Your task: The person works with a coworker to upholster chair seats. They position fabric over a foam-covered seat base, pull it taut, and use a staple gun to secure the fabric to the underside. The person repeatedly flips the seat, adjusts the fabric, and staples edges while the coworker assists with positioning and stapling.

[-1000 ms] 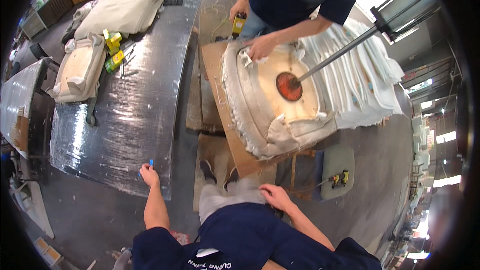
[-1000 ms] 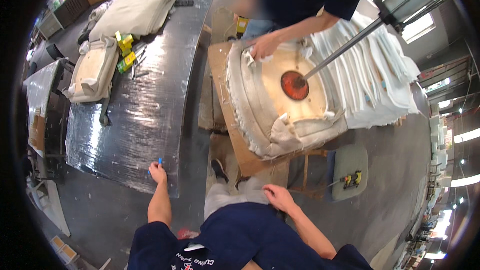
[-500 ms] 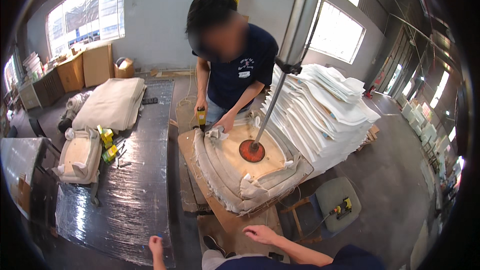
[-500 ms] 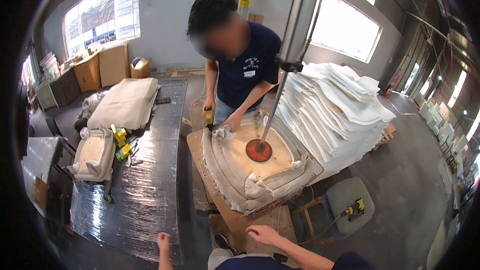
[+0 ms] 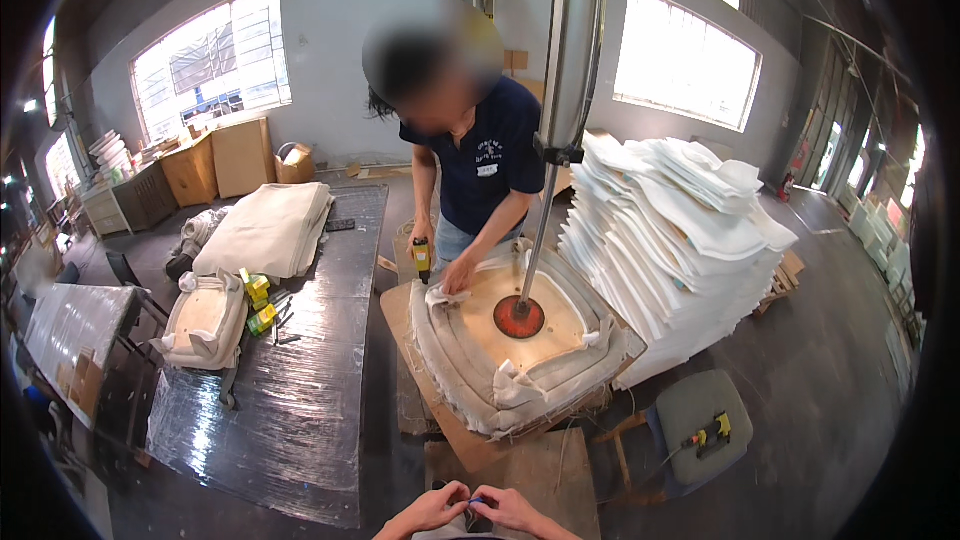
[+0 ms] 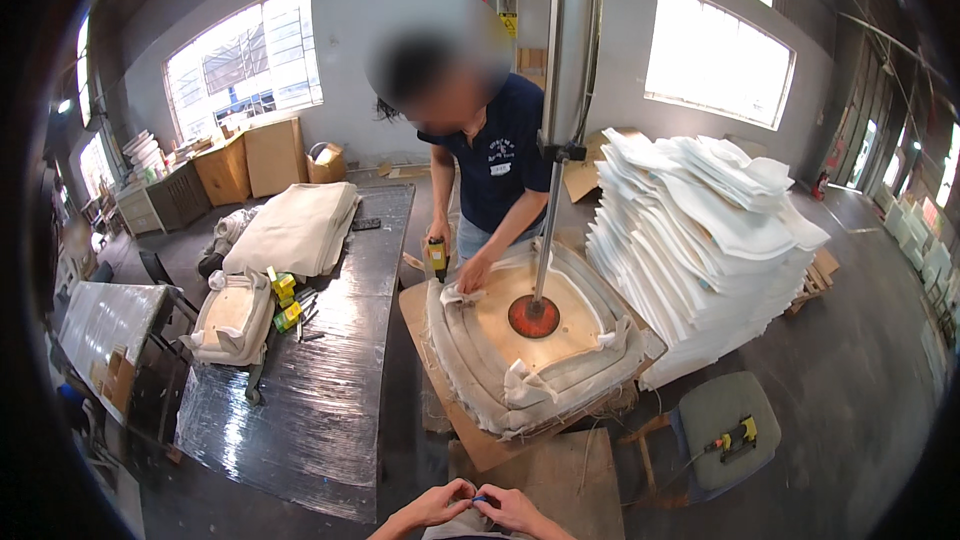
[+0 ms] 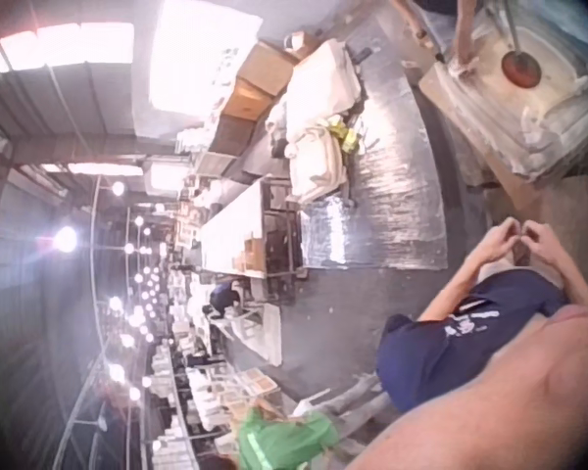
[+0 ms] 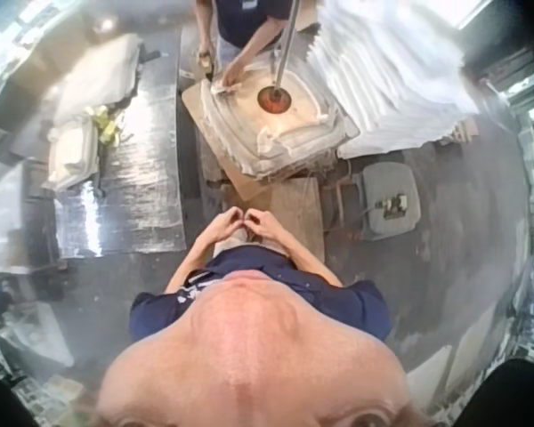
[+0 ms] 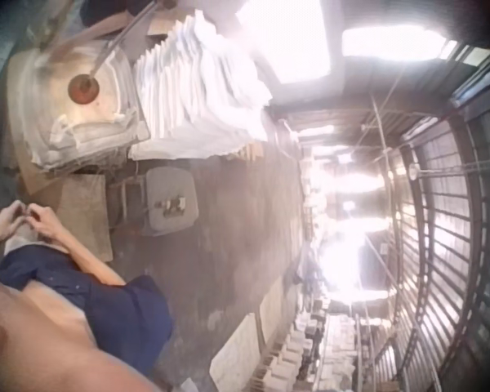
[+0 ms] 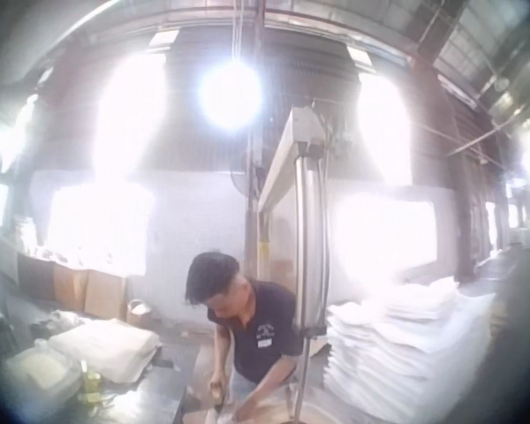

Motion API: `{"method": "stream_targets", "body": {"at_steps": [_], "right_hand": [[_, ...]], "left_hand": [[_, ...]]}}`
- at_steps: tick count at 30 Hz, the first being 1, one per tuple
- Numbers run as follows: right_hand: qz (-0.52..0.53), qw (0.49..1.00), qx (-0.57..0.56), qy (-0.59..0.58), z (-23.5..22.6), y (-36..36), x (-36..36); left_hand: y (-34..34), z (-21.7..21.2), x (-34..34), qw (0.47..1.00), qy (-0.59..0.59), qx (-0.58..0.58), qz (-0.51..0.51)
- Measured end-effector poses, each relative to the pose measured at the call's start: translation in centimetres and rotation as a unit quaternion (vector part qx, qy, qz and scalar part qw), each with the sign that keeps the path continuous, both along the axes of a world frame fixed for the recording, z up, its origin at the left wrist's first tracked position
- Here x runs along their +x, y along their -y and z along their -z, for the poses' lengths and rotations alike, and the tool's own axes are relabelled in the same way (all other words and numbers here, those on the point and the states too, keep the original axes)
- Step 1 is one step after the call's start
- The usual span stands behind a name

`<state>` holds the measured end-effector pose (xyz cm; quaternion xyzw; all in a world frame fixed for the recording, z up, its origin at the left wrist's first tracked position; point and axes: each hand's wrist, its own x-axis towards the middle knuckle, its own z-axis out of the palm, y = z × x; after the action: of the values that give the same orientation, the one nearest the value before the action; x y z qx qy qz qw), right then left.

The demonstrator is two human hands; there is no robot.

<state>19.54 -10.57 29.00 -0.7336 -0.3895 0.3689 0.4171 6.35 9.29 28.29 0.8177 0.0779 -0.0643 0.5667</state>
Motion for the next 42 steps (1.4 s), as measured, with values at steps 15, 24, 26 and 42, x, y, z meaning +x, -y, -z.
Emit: {"method": "stream_targets", "body": {"at_steps": [15,24,26,42], "right_hand": [[0.007,1.000,0.008,0.008,-3.9,-6.5,6.5],[-0.059,0.998,-0.018,0.014,-4.5,-9.5,8.3],[-0.095,0.995,-0.015,0.034,-4.9,-11.1,8.1],[-0.180,0.959,0.101,0.192,-5.6,-17.5,9.3]], "left_hand": [[-5.9,-4.7,5.9,0.992,0.057,0.102,0.043],[-10.2,-6.5,6.2,0.991,0.040,-0.113,0.056],[-10.7,-5.7,6.0,0.995,0.052,-0.074,0.033],[-13.7,-7.6,4.0,0.995,-0.074,0.034,-0.062]]}}
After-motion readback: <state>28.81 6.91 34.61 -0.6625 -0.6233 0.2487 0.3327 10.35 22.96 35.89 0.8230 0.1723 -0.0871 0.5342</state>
